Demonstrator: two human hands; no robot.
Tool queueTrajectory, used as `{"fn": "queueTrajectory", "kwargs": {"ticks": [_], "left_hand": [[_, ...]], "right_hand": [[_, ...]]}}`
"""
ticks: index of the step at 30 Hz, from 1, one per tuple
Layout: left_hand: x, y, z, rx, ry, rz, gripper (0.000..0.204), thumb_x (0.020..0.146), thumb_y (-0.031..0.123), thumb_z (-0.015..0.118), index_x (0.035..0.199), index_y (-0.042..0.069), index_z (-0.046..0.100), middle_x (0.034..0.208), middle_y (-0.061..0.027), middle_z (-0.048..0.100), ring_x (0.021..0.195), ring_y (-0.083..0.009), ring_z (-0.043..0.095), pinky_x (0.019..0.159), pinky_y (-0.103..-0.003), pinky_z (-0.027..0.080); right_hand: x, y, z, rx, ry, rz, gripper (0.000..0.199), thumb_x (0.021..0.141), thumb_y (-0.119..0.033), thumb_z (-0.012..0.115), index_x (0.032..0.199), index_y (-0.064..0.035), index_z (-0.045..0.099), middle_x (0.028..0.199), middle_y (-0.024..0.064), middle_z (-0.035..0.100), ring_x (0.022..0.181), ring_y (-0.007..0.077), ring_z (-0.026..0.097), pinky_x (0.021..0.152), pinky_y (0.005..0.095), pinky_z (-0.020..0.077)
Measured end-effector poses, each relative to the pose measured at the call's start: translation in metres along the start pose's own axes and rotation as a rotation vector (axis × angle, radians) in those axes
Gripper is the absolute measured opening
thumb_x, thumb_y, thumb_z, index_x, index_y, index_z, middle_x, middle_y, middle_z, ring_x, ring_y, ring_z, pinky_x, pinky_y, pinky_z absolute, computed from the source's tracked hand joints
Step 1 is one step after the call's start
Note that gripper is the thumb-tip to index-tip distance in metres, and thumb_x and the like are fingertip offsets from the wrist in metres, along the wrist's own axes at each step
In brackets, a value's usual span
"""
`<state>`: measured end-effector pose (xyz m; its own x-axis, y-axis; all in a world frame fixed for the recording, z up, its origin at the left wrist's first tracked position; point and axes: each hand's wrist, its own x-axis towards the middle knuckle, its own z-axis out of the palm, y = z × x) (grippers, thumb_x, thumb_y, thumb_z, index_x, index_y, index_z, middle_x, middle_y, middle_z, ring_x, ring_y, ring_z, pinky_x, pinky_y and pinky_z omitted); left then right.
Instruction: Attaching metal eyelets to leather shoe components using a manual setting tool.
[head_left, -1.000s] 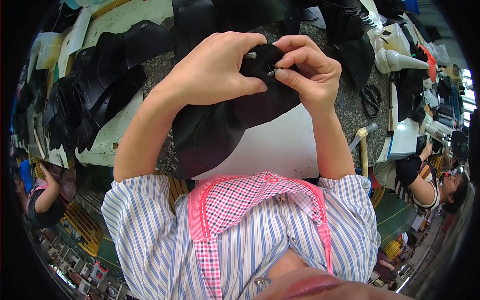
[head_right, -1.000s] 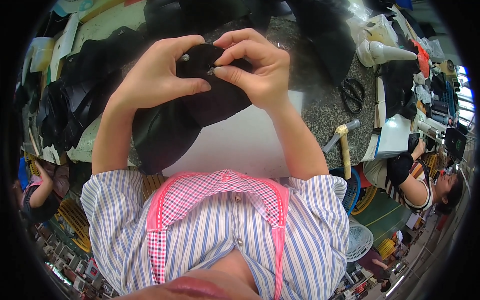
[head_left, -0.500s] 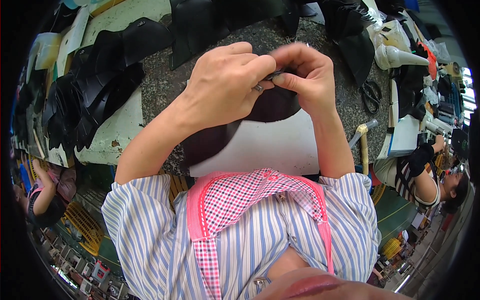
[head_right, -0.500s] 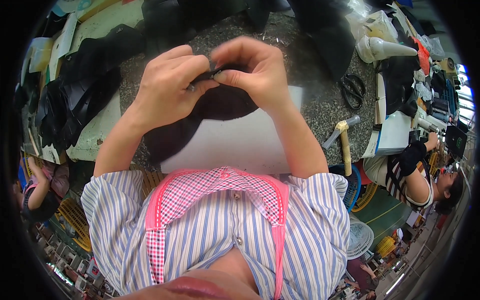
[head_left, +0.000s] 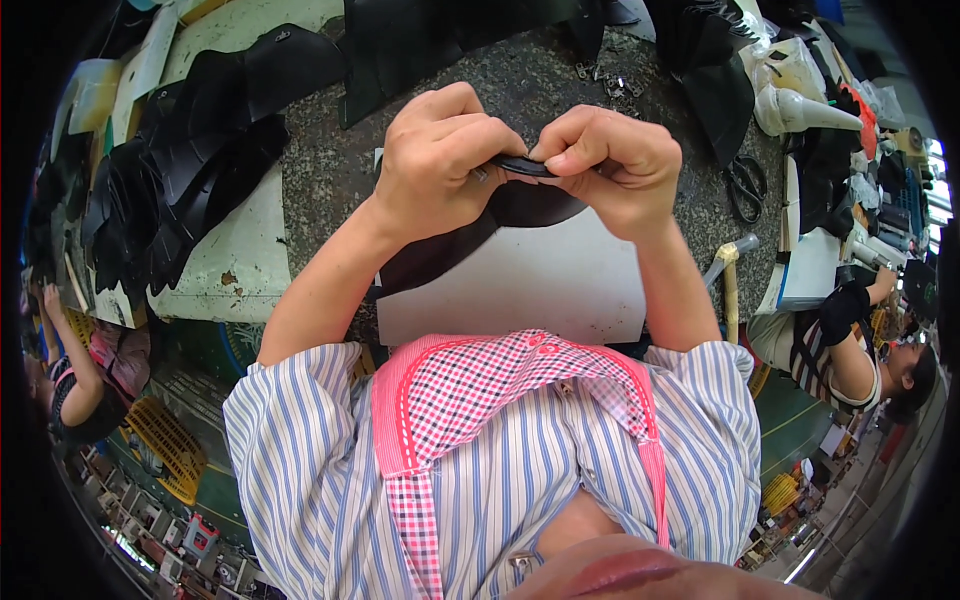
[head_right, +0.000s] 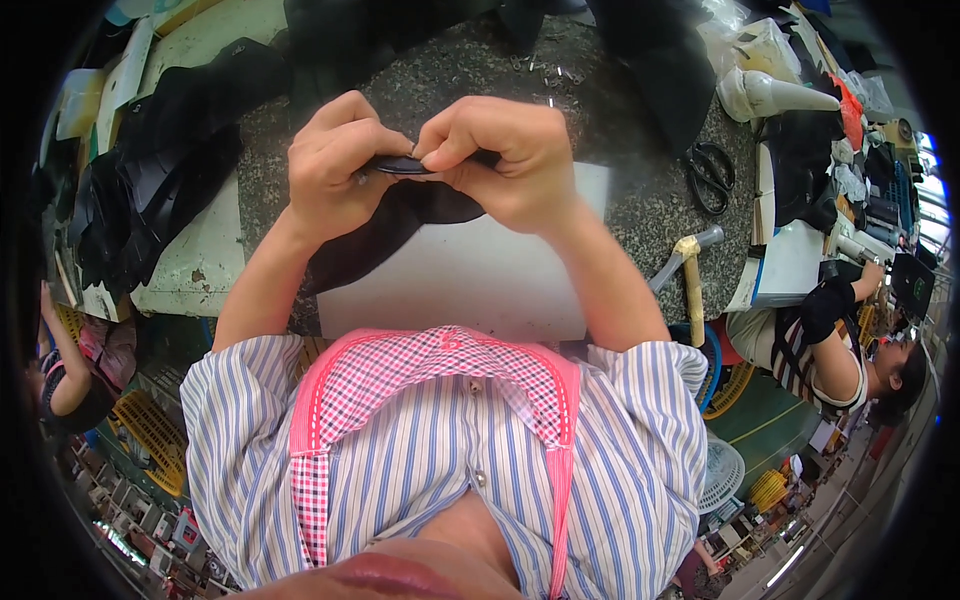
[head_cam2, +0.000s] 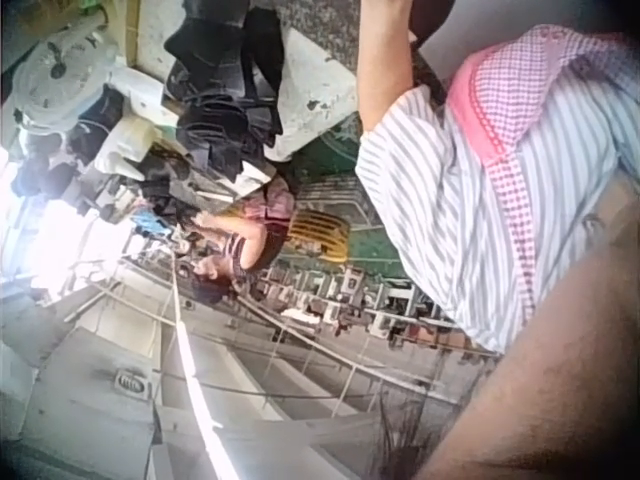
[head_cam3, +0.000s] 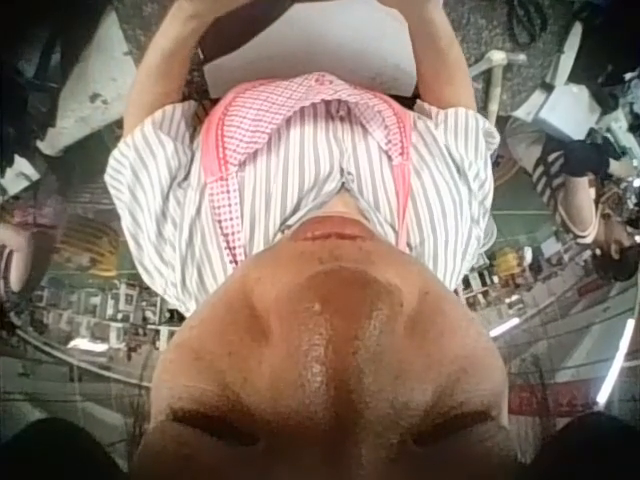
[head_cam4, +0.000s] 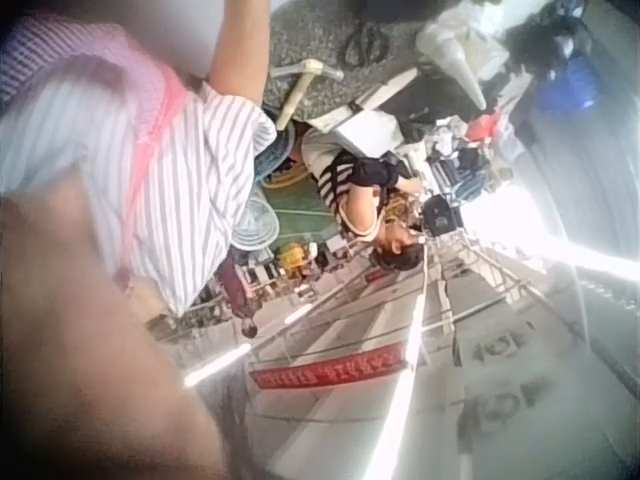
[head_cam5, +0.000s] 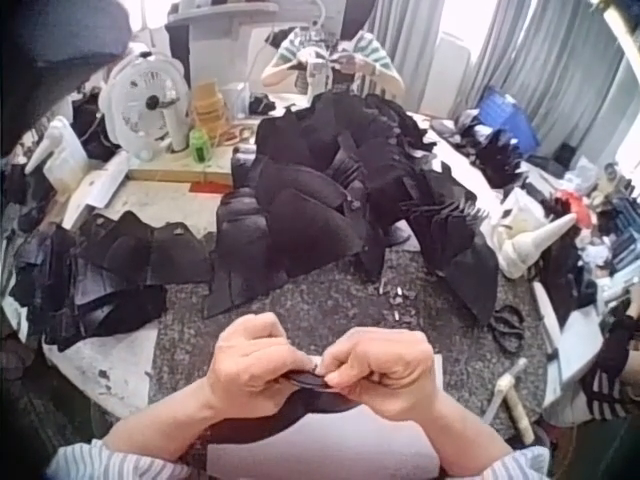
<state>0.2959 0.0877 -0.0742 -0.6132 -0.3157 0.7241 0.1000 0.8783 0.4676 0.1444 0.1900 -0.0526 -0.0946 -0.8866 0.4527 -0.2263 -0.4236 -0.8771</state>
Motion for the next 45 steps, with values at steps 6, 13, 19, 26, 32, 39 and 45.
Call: {"fn": "queueTrajectory", "kwargs": {"ticks": [6, 13, 19, 26, 32, 39, 45], "left_hand": [[0.000, 0.006, -0.004, -0.002, 0.088, -0.038, 0.022, 0.045, 0.019, 0.071, 0.061, 0.014, 0.057, 0.052, -0.0030, 0.046, 0.053, -0.0205, 0.048, 0.046, -0.033, 0.038], [0.002, 0.008, -0.011, 0.205, 0.121, 0.044, 0.024, 0.047, 0.024, 0.069, 0.056, 0.013, 0.049, 0.053, 0.0022, 0.047, 0.061, -0.0172, 0.048, 0.047, -0.030, 0.039], [0.050, -0.028, -0.075, 0.460, -0.173, -0.211, 0.031, 0.057, 0.038, 0.070, 0.069, 0.011, 0.061, 0.061, -0.0091, 0.056, 0.067, -0.0256, 0.057, 0.057, -0.035, 0.046], [-0.046, -0.195, -0.211, 1.035, -0.487, -0.830, 0.065, 0.063, 0.060, 0.060, 0.107, 0.012, 0.057, 0.091, -0.0119, 0.061, 0.091, -0.0277, 0.058, 0.079, -0.038, 0.044], [0.018, -0.073, -0.186, 1.546, -0.209, -0.318, 0.020, 0.076, 0.013, 0.062, 0.090, -0.001, 0.060, 0.079, -0.0070, 0.062, 0.066, -0.0140, 0.059, 0.061, -0.023, 0.047], [-0.001, -0.005, -0.058, 0.359, -0.141, -0.141, 0.023, 0.061, 0.018, 0.071, 0.079, 0.008, 0.060, 0.071, -0.0066, 0.055, 0.069, -0.0237, 0.055, 0.060, -0.032, 0.046], [-0.002, 0.015, 0.013, -0.077, -0.169, -0.337, 0.019, 0.065, 0.009, 0.071, 0.081, 0.004, 0.062, 0.072, -0.0068, 0.059, 0.061, -0.0193, 0.057, 0.053, -0.028, 0.045]], "right_hand": [[0.008, -0.005, 0.000, -0.154, -0.226, -0.084, 0.019, 0.060, 0.006, 0.061, 0.070, -0.0038, 0.048, 0.084, 0.0112, 0.053, 0.075, 0.0217, 0.052, 0.065, 0.0277, 0.0417], [0.002, 0.014, 0.008, 0.174, -0.050, 0.056, 0.021, 0.067, 0.011, 0.059, 0.071, -0.0021, 0.043, 0.083, 0.0111, 0.051, 0.077, 0.0149, 0.048, 0.075, 0.0245, 0.0391], [0.038, 0.019, 0.015, -0.026, 0.186, -0.041, 0.025, 0.074, 0.001, 0.062, 0.096, 0.0014, 0.052, 0.097, 0.0112, 0.055, 0.085, 0.0150, 0.052, 0.075, 0.0229, 0.0386], [-0.018, 0.038, -0.039, -1.022, -0.224, 0.370, 0.046, 0.066, -0.004, 0.066, 0.109, -0.0110, 0.051, 0.097, 0.0072, 0.053, 0.085, 0.0213, 0.056, 0.069, 0.0272, 0.0433], [-0.018, 0.064, -0.056, -0.894, -0.181, 0.316, 0.015, 0.068, -0.004, 0.066, 0.082, -0.0040, 0.060, 0.077, 0.0072, 0.052, 0.062, 0.0213, 0.053, 0.056, 0.0277, 0.0419], [-0.022, 0.060, -0.053, -0.951, -0.057, 0.247, 0.008, 0.073, -0.007, 0.061, 0.080, -0.0048, 0.063, 0.078, 0.0087, 0.055, 0.070, 0.0251, 0.056, 0.063, 0.0288, 0.0435], [-0.016, 0.055, -0.052, -0.429, 0.212, 0.252, 0.009, 0.076, -0.009, 0.061, 0.080, -0.0020, 0.064, 0.074, 0.0043, 0.061, 0.063, 0.0139, 0.058, 0.057, 0.0240, 0.0438]]}}
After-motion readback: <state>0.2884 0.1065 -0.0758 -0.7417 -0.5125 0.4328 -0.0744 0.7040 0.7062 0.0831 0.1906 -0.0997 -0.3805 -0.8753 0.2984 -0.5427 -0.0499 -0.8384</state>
